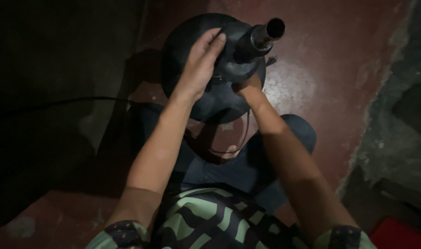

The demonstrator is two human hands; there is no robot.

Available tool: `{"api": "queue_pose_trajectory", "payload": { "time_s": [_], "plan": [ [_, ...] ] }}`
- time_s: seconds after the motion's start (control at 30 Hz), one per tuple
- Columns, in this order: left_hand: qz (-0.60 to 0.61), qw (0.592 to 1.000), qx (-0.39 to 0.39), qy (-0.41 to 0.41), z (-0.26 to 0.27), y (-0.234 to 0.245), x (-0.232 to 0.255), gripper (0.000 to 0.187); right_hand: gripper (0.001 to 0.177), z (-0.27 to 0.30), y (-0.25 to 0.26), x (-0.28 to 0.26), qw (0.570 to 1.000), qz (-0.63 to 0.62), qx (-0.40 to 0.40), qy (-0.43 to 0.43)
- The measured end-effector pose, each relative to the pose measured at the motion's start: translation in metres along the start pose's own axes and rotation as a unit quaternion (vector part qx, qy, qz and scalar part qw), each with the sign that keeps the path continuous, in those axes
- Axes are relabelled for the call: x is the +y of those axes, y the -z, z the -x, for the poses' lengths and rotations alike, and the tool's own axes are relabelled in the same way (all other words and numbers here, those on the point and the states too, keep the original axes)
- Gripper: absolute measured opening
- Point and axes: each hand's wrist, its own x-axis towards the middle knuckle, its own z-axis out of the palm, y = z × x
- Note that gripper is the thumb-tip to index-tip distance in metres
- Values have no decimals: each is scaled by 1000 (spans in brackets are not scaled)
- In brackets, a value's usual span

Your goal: The person disassembles and reassembles parts of an electric fan. They remove the front grille, unscrew and detach the motor housing, then reattach components using a screwdriver. Later, they work on the fan base on the floor, adjusting and securing parts.

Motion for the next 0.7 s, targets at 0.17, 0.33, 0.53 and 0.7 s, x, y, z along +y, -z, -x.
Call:
{"api": "queue_pose_trajectory", "payload": {
  "time_s": [0.17,0.33,0.53,0.7],
  "plan": [
    [-2,1000,2,-5,3,0,-1,30,37,-10,8,2,996,-75,7,55],
    [-26,1000,9,12,1,0,0,30,36,2,14,-30,982,-165,68,-57],
    [-28,1000,3,4,0,1,0,30,35,13,16,-23,980,-174,88,-29],
    [-48,999,-1,-10,0,0,-1,30,33,17,8,-7,979,-160,121,-21]
  ]
}}
